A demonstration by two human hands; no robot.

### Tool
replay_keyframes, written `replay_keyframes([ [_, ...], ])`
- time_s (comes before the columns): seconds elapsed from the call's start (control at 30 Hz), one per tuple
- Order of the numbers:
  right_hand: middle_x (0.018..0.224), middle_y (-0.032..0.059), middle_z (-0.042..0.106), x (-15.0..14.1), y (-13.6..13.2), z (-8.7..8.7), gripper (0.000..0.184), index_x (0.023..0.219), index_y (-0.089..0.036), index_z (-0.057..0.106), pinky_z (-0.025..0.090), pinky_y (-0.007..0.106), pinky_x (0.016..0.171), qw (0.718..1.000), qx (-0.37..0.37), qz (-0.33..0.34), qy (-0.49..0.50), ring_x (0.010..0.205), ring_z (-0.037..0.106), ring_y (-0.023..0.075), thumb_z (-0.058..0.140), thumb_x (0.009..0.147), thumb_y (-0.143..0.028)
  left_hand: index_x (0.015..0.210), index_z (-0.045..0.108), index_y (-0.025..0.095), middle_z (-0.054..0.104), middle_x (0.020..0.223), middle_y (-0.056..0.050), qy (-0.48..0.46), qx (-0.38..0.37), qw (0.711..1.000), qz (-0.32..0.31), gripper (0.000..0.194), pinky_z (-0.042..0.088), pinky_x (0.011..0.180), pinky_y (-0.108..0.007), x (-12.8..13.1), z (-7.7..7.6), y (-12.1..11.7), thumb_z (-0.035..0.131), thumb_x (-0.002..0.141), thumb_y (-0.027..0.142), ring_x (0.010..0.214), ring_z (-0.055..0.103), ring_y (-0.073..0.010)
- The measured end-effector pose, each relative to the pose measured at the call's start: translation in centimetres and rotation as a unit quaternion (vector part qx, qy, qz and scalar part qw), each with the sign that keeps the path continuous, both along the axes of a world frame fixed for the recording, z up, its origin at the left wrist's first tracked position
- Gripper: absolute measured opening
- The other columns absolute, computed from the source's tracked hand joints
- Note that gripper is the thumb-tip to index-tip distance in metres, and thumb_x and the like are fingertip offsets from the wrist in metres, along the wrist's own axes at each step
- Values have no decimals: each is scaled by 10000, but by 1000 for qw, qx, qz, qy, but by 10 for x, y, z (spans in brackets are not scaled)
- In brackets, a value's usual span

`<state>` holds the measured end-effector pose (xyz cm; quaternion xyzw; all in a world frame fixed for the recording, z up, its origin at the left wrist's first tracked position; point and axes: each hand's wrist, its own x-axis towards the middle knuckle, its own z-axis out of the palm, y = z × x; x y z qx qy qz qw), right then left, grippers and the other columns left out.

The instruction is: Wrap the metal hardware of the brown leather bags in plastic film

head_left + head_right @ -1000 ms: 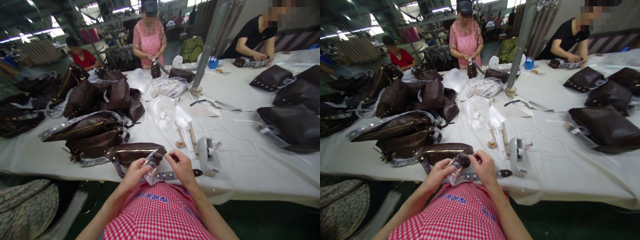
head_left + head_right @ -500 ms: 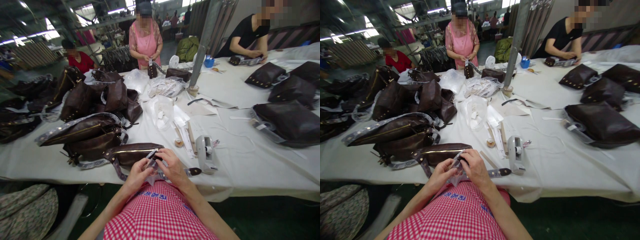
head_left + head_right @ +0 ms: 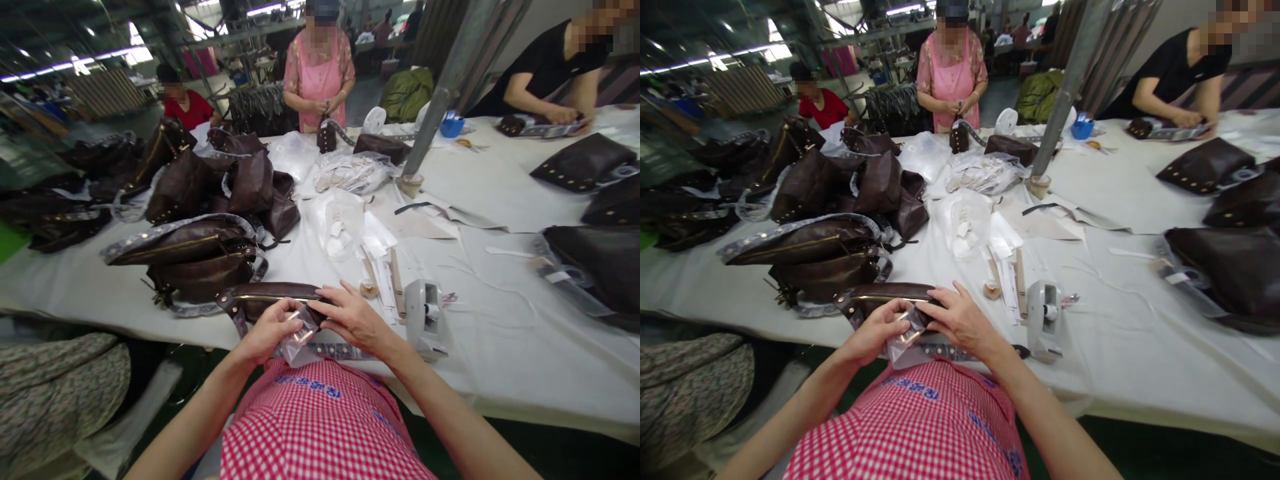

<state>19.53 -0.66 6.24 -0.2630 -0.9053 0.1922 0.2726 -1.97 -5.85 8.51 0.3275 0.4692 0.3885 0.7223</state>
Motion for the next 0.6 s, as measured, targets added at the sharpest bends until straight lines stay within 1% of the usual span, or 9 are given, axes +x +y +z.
replay_keyframes([
  [0.07, 1258, 119, 599, -1, 4, -4, 381, 1285, -284, 553, 347, 568, 1051, 999, -25, 33, 19, 1187, 544, 253, 557, 904, -270, 926, 500, 161, 665, 784, -19, -10, -25, 1000, 1, 480, 488, 580, -238, -2, 2, -1, 831, 608, 300, 618, 640, -139],
  [0.13, 1234, 109, 605, -3, 6, -9, 341, 1252, -286, 584, 418, 492, 1019, 995, -64, 49, 50, 1154, 560, 234, 541, 914, -280, 911, 503, 158, 660, 788, -18, -14, -43, 999, 7, 478, 490, 579, -240, -4, 3, -4, 840, 596, 285, 632, 645, -147],
  [0.2, 1224, 103, 595, -6, 5, -15, 322, 1234, -284, 599, 473, 412, 971, 990, -107, 60, 73, 1139, 560, 220, 531, 920, -279, 910, 503, 156, 654, 771, -15, -16, -45, 999, 16, 474, 481, 573, -233, -5, 2, -7, 838, 596, 275, 622, 639, -143],
  [0.27, 1219, 100, 582, -8, 5, -19, 314, 1227, -283, 603, 486, 377, 951, 985, -131, 70, 83, 1138, 551, 213, 521, 924, -267, 950, 502, 162, 646, 757, -6, -10, -34, 999, 25, 467, 462, 563, -220, -7, 1, -9, 816, 623, 273, 602, 625, -131],
  [0.33, 1189, 101, 584, -12, 5, -22, 299, 1205, -277, 618, 478, 386, 954, 985, -126, 76, 88, 1125, 547, 216, 528, 920, -256, 1031, 497, 176, 652, 794, -8, 12, -14, 1000, 21, 463, 450, 575, -215, -8, 2, -11, 772, 672, 274, 619, 619, -125],
  [0.4, 1145, 101, 595, -16, 5, -24, 286, 1184, -269, 629, 479, 392, 940, 986, -113, 80, 93, 1094, 553, 217, 537, 914, -248, 1100, 504, 188, 661, 896, -26, 61, 19, 998, 4, 434, 458, 631, -228, -10, 3, -12, 711, 727, 271, 707, 623, -136],
  [0.47, 1106, 96, 605, -20, 5, -26, 281, 1175, -271, 633, 488, 387, 912, 987, -103, 81, 96, 1059, 560, 216, 536, 912, -245, 1104, 553, 186, 655, 999, -40, 141, 71, 987, -21, 366, 464, 740, -257, -11, 6, -12, 659, 760, 254, 857, 613, -165],
  [0.53, 1079, 92, 609, -23, 5, -28, 273, 1163, -275, 639, 496, 374, 882, 988, -94, 79, 97, 1026, 565, 212, 533, 913, -248, 1056, 618, 183, 652, 1033, -42, 228, 122, 965, -45, 286, 445, 840, -282, -12, 9, -10, 621, 774, 235, 971, 581, -193],
  [0.6, 1064, 93, 612, -25, 5, -30, 267, 1156, -268, 644, 496, 361, 862, 988, -86, 78, 99, 1004, 568, 209, 535, 912, -255, 1008, 662, 187, 659, 1017, -48, 295, 164, 939, -56, 238, 426, 888, -297, -12, 12, -9, 590, 784, 220, 1003, 567, -206],
])
